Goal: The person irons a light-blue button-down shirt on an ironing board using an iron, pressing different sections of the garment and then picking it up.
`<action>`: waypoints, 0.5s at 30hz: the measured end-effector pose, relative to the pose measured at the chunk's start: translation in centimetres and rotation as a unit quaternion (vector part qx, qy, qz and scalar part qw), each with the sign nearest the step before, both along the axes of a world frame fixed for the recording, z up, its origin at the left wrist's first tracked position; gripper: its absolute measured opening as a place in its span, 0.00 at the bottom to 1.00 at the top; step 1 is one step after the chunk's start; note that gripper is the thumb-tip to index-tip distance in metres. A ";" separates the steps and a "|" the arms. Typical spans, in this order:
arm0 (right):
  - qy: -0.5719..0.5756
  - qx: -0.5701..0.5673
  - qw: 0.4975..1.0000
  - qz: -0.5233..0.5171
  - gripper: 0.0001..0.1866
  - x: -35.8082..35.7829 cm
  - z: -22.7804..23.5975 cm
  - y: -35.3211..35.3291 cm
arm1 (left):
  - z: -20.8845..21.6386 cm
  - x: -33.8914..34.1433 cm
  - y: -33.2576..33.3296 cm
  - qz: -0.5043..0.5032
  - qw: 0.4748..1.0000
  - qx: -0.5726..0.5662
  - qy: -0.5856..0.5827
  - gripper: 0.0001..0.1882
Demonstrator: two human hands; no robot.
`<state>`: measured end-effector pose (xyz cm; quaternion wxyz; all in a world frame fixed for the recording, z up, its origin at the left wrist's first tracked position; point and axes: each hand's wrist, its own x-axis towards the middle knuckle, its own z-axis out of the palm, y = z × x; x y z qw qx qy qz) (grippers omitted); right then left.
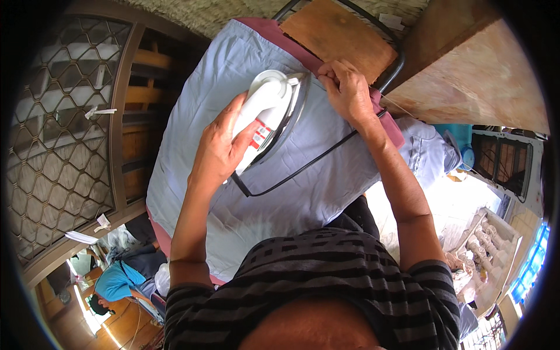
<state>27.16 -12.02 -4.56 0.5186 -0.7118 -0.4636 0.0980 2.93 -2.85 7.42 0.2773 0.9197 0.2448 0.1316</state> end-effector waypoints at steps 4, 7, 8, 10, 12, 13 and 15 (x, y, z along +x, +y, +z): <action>0.064 0.037 0.997 -0.018 0.03 0.2 0.3 -0.6 | 0.1 0.1 -0.7 0.007 1.000 -0.009 -0.007 0.26; 0.067 -0.017 0.998 0.014 0.06 -2.1 4.2 -3.1 | -0.2 -1.8 -2.0 0.047 0.998 -0.007 -0.042 0.26; 0.226 0.030 0.969 0.098 0.10 -4.1 4.9 -4.3 | -0.2 -2.3 -2.7 0.065 0.996 -0.023 -0.057 0.27; 0.232 -0.005 0.947 0.223 0.16 -7.4 8.0 -5.5 | -0.4 -3.2 -3.8 0.095 0.992 -0.023 -0.076 0.25; 0.268 -0.058 0.909 0.315 0.21 -9.6 9.8 -5.1 | -0.1 -3.7 -5.4 0.215 0.941 -0.233 -0.115 0.23; 0.267 -0.052 0.908 0.318 0.27 -11.0 9.7 -4.9 | 0.2 -3.7 -6.2 0.268 0.894 -0.333 -0.134 0.22; 0.285 -0.042 0.903 0.319 0.31 -13.5 8.5 -4.6 | -0.9 -3.8 -8.1 0.241 0.890 -0.291 -0.257 0.17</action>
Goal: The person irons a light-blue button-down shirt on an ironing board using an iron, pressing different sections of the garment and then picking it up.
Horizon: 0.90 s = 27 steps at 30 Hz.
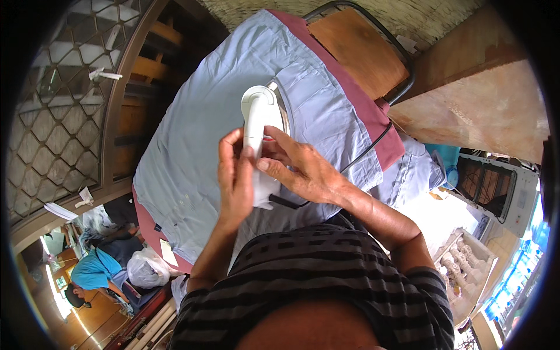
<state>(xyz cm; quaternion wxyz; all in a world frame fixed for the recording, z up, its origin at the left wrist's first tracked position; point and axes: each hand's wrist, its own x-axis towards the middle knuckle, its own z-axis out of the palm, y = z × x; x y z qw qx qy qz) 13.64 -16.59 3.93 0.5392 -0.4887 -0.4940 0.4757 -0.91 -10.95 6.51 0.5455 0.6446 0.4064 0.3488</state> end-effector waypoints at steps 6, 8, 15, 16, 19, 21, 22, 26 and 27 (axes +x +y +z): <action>0.124 -0.082 0.989 -0.008 0.20 -1.5 0.0 0.0 | 0.1 -3.2 0.2 -0.068 0.982 0.157 0.074 0.15; 0.049 -0.158 0.986 0.037 0.15 -0.4 2.1 0.0 | -1.8 -4.7 1.2 -0.006 0.972 0.215 0.098 0.16; -0.261 -0.248 0.933 -0.013 0.17 6.5 6.6 -0.6 | -9.0 -4.7 3.1 -0.016 0.875 0.322 0.361 0.28; -0.308 -0.232 0.922 -0.015 0.17 7.3 6.7 -0.1 | -9.5 -4.7 3.1 -0.010 0.864 0.333 0.376 0.30; -0.433 -0.111 0.894 0.003 0.18 9.2 6.5 2.5 | -10.3 -4.6 3.0 0.003 0.842 0.359 0.403 0.33; -0.486 -0.013 0.873 0.044 0.17 10.4 5.5 4.7 | -10.3 -4.8 3.0 0.011 0.840 0.359 0.406 0.35; -0.480 0.008 0.877 0.028 0.18 10.4 4.9 5.7 | -10.3 -4.8 3.0 0.015 0.840 0.361 0.404 0.36; -0.488 0.058 0.871 0.011 0.21 10.2 3.5 9.3 | -10.4 -4.8 2.9 0.035 0.840 0.369 0.397 0.38; -0.494 0.059 0.867 0.026 0.21 9.9 3.9 10.5 | -10.6 -4.7 2.9 0.041 0.839 0.371 0.395 0.38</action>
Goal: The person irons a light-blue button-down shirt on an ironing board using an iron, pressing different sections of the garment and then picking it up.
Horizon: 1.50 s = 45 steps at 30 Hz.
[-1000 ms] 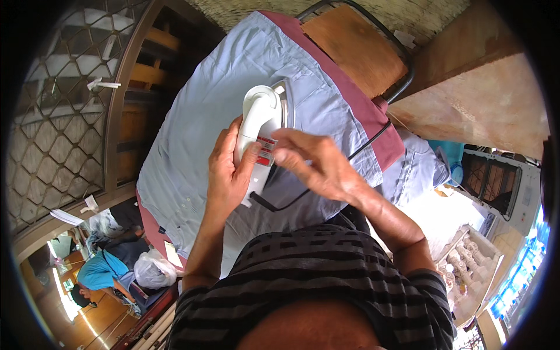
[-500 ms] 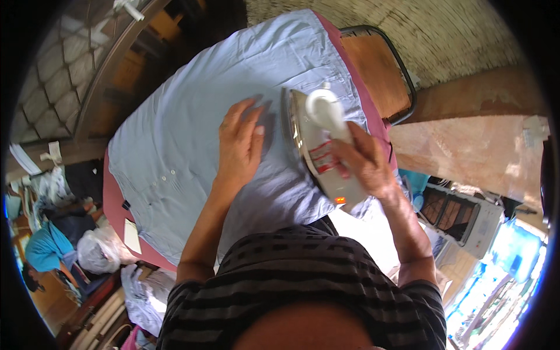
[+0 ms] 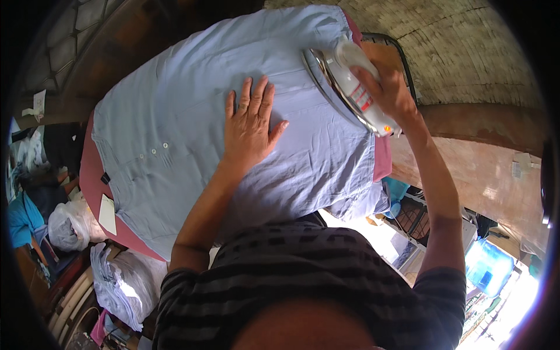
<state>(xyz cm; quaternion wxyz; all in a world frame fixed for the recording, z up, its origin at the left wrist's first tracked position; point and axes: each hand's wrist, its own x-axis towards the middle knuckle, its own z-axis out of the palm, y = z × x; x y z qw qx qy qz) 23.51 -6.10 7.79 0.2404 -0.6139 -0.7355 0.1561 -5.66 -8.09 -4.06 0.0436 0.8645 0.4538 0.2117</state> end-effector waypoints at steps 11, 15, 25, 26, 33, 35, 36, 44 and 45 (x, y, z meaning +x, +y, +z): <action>-0.022 -0.062 0.991 0.117 0.24 4.0 0.2 2.5 | 0.3 -0.4 -0.2 0.032 0.999 0.011 -0.001 0.33; -0.080 0.004 0.967 0.242 0.22 3.0 0.3 5.2 | 0.3 -0.4 -0.6 0.077 0.996 0.038 0.019 0.30; -0.136 -0.072 0.931 0.331 0.20 4.9 0.2 13.2 | 0.1 0.3 -0.7 0.142 0.989 0.013 0.034 0.30; -0.081 -0.075 0.938 0.328 0.18 5.3 0.0 12.9 | 0.2 0.3 -0.8 0.145 0.989 0.008 0.039 0.30; -0.126 -0.084 0.922 0.357 0.18 2.4 0.3 13.0 | 0.3 0.8 -0.5 0.145 0.989 0.002 0.031 0.30; -0.108 -0.063 0.919 0.375 0.20 2.9 0.2 13.5 | 0.4 0.7 -0.5 0.144 0.989 0.005 0.035 0.30; -0.101 -0.058 0.920 0.373 0.20 3.6 0.2 13.6 | 0.4 0.7 -0.4 0.144 0.989 0.006 0.038 0.30; -0.148 -0.037 0.894 0.420 0.19 2.2 0.8 14.0 | -0.1 -0.1 -1.0 0.155 0.987 0.020 0.022 0.30; -0.152 -0.001 0.895 0.418 0.20 2.0 0.9 13.7 | -0.2 -0.1 -1.0 0.156 0.987 0.024 0.021 0.30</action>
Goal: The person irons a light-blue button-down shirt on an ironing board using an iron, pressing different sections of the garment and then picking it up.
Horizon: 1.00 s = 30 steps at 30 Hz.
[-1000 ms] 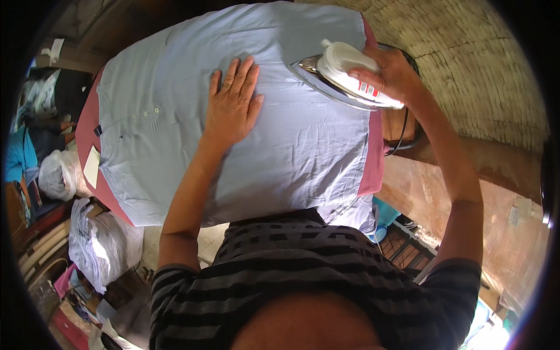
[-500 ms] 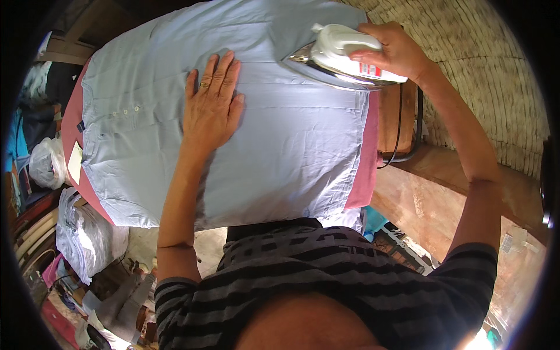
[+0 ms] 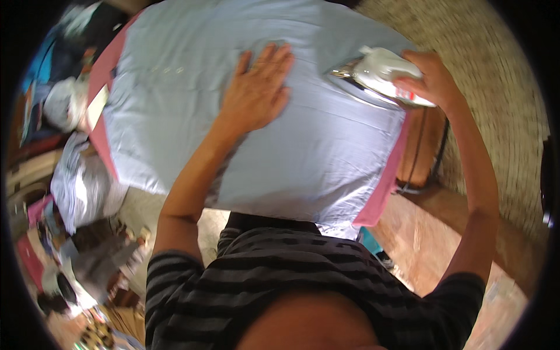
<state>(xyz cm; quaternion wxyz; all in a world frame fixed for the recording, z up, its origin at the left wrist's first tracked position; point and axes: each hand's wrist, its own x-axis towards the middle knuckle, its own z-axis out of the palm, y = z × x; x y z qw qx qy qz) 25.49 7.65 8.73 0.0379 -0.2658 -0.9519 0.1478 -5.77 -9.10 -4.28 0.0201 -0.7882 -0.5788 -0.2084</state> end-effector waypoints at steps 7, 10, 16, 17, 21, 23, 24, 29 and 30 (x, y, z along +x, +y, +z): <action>0.053 -0.078 0.989 -0.114 0.18 -2.3 -0.3 -1.8 | -0.5 -0.2 -0.1 -0.011 0.999 0.038 -0.017 0.30; 0.054 -0.107 0.974 -0.191 0.19 -3.6 0.0 -3.0 | -0.2 -0.3 -0.4 -0.013 0.996 0.063 -0.064 0.30; 0.034 -0.054 0.942 -0.329 0.25 -4.5 1.5 -8.4 | 0.6 -6.9 -4.3 0.119 0.985 0.086 -0.091 0.31; 0.049 -0.051 0.946 -0.316 0.25 -4.8 1.5 -9.5 | 0.2 -8.9 -4.8 0.142 0.984 0.077 -0.079 0.31; 0.061 -0.093 0.930 -0.351 0.24 -8.9 1.1 -14.8 | -1.7 -15.5 -5.5 0.204 0.978 0.052 -0.013 0.32; 0.102 -0.106 0.933 -0.328 0.20 -10.9 0.2 -16.9 | -1.9 -16.3 -5.1 0.201 0.979 0.038 0.000 0.34; 0.124 -0.123 0.931 -0.320 0.19 -11.6 -0.6 -17.4 | -1.9 -16.6 -5.0 0.196 0.980 0.040 -0.003 0.34; 0.167 -0.114 0.945 -0.258 0.21 -16.3 -1.7 -17.7 | -1.6 -17.4 -5.5 0.193 0.981 0.038 -0.008 0.33; 0.180 -0.130 0.937 -0.271 0.22 -17.5 -1.6 -17.3 | -1.5 -17.4 -5.5 0.197 0.980 0.032 -0.002 0.34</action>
